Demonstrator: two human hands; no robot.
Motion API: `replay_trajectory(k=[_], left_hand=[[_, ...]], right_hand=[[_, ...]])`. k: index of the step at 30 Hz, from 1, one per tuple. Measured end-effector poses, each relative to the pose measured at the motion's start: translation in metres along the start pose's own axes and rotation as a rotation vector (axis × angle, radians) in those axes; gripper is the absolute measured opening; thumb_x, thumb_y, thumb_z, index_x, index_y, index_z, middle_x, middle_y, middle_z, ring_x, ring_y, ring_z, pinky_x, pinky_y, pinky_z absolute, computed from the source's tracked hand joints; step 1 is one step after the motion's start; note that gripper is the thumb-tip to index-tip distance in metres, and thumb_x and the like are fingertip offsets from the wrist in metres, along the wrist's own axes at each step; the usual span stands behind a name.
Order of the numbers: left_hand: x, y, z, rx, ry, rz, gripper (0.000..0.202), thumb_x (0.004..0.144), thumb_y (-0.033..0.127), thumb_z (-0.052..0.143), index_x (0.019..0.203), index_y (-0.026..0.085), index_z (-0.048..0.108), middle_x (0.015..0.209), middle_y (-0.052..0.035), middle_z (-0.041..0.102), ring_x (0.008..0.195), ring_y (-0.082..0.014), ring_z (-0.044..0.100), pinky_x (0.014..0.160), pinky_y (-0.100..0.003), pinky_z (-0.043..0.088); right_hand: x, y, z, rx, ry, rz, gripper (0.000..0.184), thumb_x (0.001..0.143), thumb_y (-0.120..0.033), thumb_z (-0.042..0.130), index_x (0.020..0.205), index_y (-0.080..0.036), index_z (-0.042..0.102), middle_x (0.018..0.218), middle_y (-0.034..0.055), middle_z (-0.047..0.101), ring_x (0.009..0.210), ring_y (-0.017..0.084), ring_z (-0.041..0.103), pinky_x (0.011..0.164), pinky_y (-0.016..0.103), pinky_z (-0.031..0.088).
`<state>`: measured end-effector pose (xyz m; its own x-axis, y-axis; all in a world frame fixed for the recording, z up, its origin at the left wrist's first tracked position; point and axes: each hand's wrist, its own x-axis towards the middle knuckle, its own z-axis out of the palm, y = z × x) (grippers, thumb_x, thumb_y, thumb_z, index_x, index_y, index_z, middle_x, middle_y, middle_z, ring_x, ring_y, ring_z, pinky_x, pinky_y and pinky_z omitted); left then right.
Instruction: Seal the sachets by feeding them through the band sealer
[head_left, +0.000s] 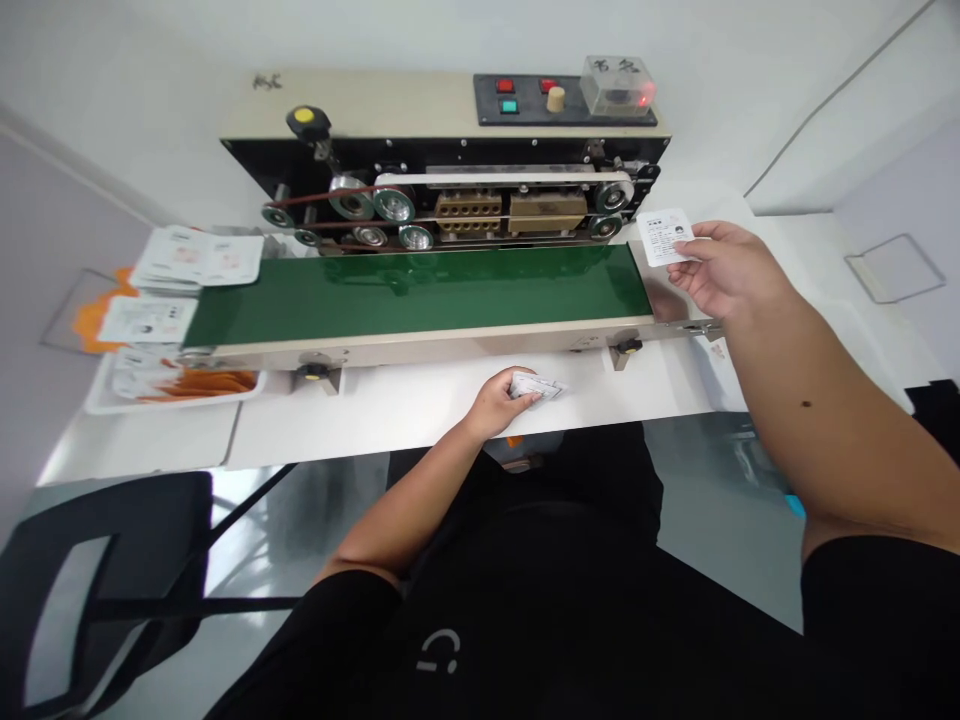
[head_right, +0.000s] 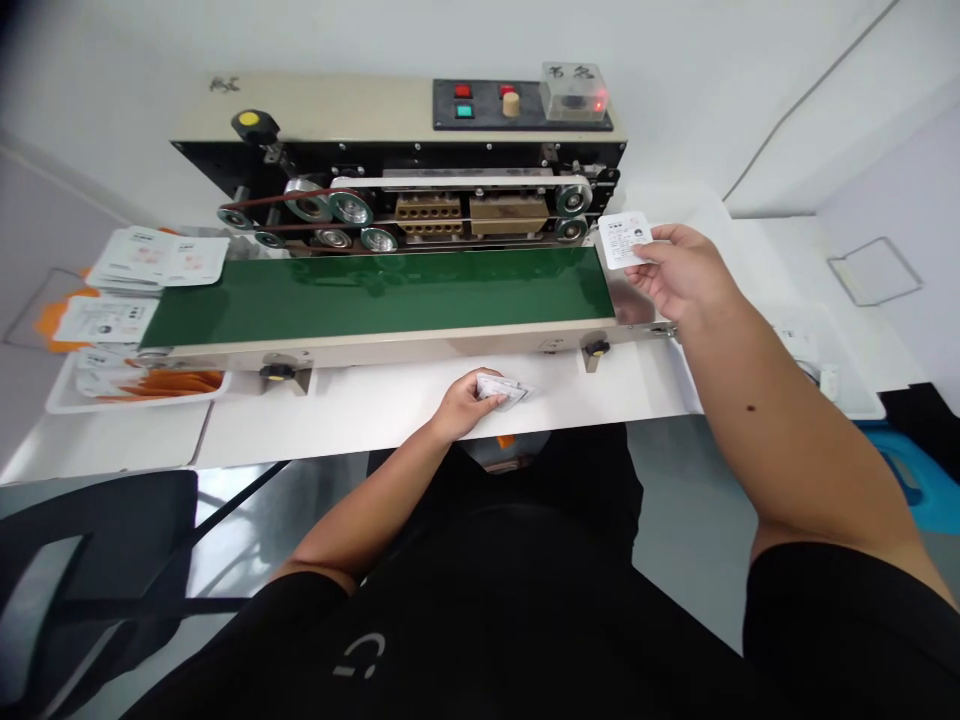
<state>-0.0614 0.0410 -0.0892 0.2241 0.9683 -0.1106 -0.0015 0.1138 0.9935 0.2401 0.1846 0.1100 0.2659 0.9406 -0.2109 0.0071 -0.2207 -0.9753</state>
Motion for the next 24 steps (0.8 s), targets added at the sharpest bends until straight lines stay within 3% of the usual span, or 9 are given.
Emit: replay_trajectory(k=[7,13,18,21,24], left_hand=[[0.0,0.006,0.0,0.033,-0.008,0.024,0.043,0.079,0.042,0.089,0.112,0.018,0.075,0.105,-0.008,0.077,0.094,-0.0212,0.07,0.082,-0.031,0.054],[-0.001,0.007,0.0,0.008,-0.016,0.036,0.043,0.079,0.043,0.09,0.11,0.017,0.075,0.103,-0.008,0.077,0.091,-0.021,0.07,0.08,-0.031,0.055],[0.0,0.005,0.0,-0.001,-0.018,0.047,0.044,0.079,0.045,0.09,0.11,0.018,0.075,0.104,-0.0085,0.077,0.091,-0.0214,0.07,0.08,-0.031,0.054],[0.0,0.004,-0.001,0.01,-0.012,0.06,0.043,0.08,0.045,0.089,0.11,0.018,0.074,0.104,-0.0086,0.077,0.092,-0.0216,0.07,0.081,-0.032,0.054],[0.001,0.002,-0.002,0.005,0.028,0.08,0.043,0.081,0.046,0.089,0.111,0.018,0.074,0.107,-0.0089,0.077,0.095,-0.0221,0.07,0.084,-0.032,0.054]], right_hand=[[0.016,-0.001,0.02,-0.002,-0.034,0.008,0.026,0.1,0.004,0.059,0.097,-0.019,0.048,0.086,0.0044,0.074,0.061,0.005,0.065,0.067,0.024,0.053],[0.023,0.003,0.049,0.014,-0.044,0.069,0.025,0.094,0.005,0.062,0.096,-0.018,0.054,0.078,0.0014,0.071,0.056,0.009,0.065,0.054,0.018,0.056],[0.02,0.007,0.063,-0.037,-0.102,0.077,0.017,0.094,-0.004,0.072,0.104,-0.015,0.064,0.083,0.0058,0.072,0.061,0.013,0.072,0.051,0.018,0.057],[0.003,0.005,0.059,-0.12,-0.092,-0.032,0.021,0.095,-0.015,0.077,0.114,-0.014,0.068,0.093,0.0083,0.074,0.063,0.014,0.073,0.052,0.019,0.055],[-0.04,0.011,0.046,-0.143,-0.028,-0.299,0.027,0.094,-0.027,0.08,0.117,-0.018,0.07,0.114,0.0092,0.074,0.064,0.01,0.071,0.05,0.02,0.051]])
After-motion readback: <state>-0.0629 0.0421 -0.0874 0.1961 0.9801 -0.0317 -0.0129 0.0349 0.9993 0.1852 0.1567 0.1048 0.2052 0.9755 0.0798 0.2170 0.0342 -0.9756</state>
